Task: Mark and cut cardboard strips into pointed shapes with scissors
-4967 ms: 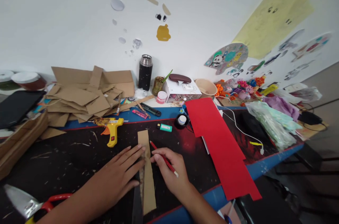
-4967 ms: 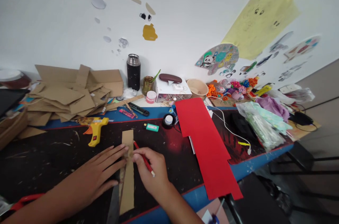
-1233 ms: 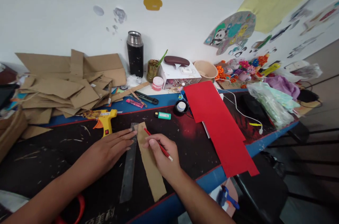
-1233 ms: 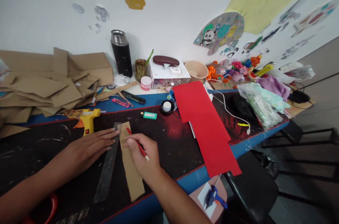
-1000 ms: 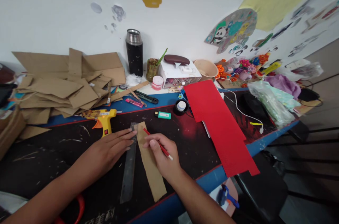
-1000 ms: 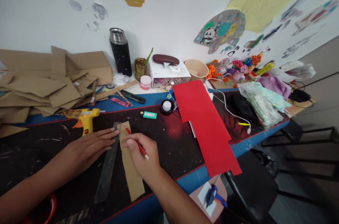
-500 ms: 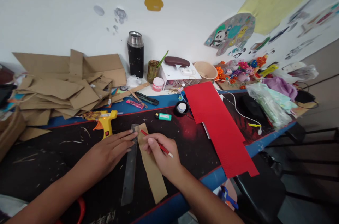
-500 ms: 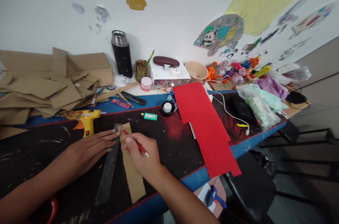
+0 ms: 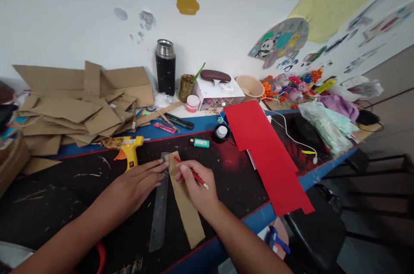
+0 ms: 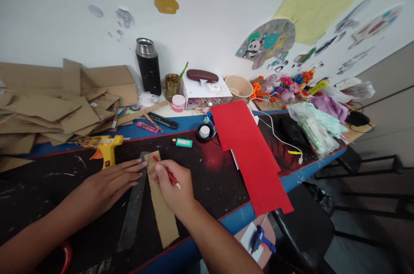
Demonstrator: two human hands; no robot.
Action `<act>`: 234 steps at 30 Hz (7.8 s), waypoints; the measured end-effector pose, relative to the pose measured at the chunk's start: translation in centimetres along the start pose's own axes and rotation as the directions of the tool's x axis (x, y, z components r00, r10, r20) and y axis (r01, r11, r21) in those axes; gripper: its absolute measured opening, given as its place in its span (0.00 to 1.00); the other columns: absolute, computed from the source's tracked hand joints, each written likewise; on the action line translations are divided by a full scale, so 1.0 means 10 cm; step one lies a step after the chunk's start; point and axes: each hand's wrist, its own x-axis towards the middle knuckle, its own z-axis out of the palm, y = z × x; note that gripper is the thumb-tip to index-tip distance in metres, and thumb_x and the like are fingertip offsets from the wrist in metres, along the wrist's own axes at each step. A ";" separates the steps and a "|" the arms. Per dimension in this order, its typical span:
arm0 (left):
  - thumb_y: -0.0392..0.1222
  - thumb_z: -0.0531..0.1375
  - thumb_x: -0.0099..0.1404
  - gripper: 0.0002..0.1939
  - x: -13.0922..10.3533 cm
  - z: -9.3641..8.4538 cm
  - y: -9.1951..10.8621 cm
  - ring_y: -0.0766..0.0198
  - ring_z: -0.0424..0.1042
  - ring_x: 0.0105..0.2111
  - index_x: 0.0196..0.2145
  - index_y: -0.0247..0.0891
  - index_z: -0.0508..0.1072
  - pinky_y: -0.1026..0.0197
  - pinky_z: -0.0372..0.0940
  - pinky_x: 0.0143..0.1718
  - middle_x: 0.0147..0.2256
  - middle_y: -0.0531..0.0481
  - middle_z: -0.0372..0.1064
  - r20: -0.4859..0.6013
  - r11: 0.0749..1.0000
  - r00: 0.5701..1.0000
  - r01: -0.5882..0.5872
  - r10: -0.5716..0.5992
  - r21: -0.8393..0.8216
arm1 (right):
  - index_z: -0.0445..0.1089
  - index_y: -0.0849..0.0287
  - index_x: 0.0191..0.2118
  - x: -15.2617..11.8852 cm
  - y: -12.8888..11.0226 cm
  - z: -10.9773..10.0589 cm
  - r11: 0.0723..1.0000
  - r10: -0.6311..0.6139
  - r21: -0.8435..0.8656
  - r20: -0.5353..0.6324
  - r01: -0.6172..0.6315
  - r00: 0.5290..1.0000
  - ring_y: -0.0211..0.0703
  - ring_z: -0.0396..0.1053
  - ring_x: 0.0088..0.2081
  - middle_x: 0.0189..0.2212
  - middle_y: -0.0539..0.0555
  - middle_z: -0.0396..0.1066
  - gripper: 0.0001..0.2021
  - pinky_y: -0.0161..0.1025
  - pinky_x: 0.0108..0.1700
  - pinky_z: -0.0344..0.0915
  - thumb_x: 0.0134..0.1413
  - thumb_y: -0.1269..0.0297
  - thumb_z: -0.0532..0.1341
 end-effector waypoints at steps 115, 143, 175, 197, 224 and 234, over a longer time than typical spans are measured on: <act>0.58 0.56 0.81 0.17 0.02 -0.47 0.27 0.53 0.88 0.45 0.51 0.48 0.79 0.54 0.82 0.51 0.51 0.50 0.86 -0.135 0.939 0.930 0.335 -0.342 -0.074 | 0.81 0.55 0.48 -0.64 -0.32 -0.05 0.984 -0.105 -0.115 0.224 0.133 0.969 0.47 0.84 0.44 0.43 0.56 0.86 0.08 0.39 0.50 0.75 0.73 0.65 0.63; 0.48 0.54 0.79 0.12 -0.10 -0.36 0.58 0.51 0.88 0.34 0.51 0.49 0.76 0.57 0.80 0.34 0.43 0.51 0.88 -0.081 0.900 0.898 0.435 -0.433 0.014 | 0.83 0.53 0.50 -0.73 -0.27 -0.28 0.994 -0.054 -0.083 0.140 0.066 0.989 0.47 0.85 0.43 0.43 0.55 0.87 0.11 0.38 0.48 0.78 0.76 0.61 0.62; 0.31 0.55 0.77 0.14 0.46 0.10 0.38 0.58 0.80 0.53 0.48 0.43 0.78 0.56 0.74 0.59 0.51 0.47 0.80 0.085 0.996 0.996 -0.022 0.030 -0.088 | 0.82 0.57 0.45 -0.17 -0.18 -0.41 0.987 0.057 0.152 -0.086 -0.043 0.995 0.48 0.85 0.36 0.35 0.57 0.86 0.18 0.41 0.41 0.80 0.73 0.45 0.66; 0.39 0.57 0.80 0.11 0.42 0.14 0.31 0.48 0.79 0.53 0.49 0.39 0.81 0.46 0.75 0.58 0.50 0.40 0.80 -0.018 0.973 1.000 -0.009 0.014 0.232 | 0.81 0.57 0.44 0.26 0.01 -0.38 0.979 0.084 0.190 -0.025 -0.078 0.996 0.43 0.82 0.30 0.32 0.55 0.84 0.18 0.37 0.35 0.77 0.72 0.46 0.66; 0.40 0.57 0.81 0.13 0.34 0.06 0.23 0.49 0.75 0.67 0.52 0.41 0.82 0.46 0.74 0.67 0.61 0.42 0.80 0.021 0.999 1.000 -0.024 0.023 0.040 | 0.81 0.56 0.44 0.15 -0.01 -0.39 0.998 0.051 0.030 0.008 -0.051 0.999 0.40 0.78 0.27 0.30 0.52 0.81 0.13 0.37 0.33 0.76 0.75 0.53 0.63; 0.40 0.59 0.81 0.12 0.35 0.08 0.23 0.49 0.73 0.69 0.53 0.39 0.82 0.46 0.72 0.69 0.65 0.40 0.77 0.000 1.000 1.000 -0.021 0.021 0.020 | 0.81 0.55 0.42 0.14 -0.02 -0.38 0.998 0.053 0.033 0.018 -0.054 0.998 0.40 0.78 0.27 0.30 0.51 0.81 0.14 0.36 0.33 0.77 0.74 0.53 0.63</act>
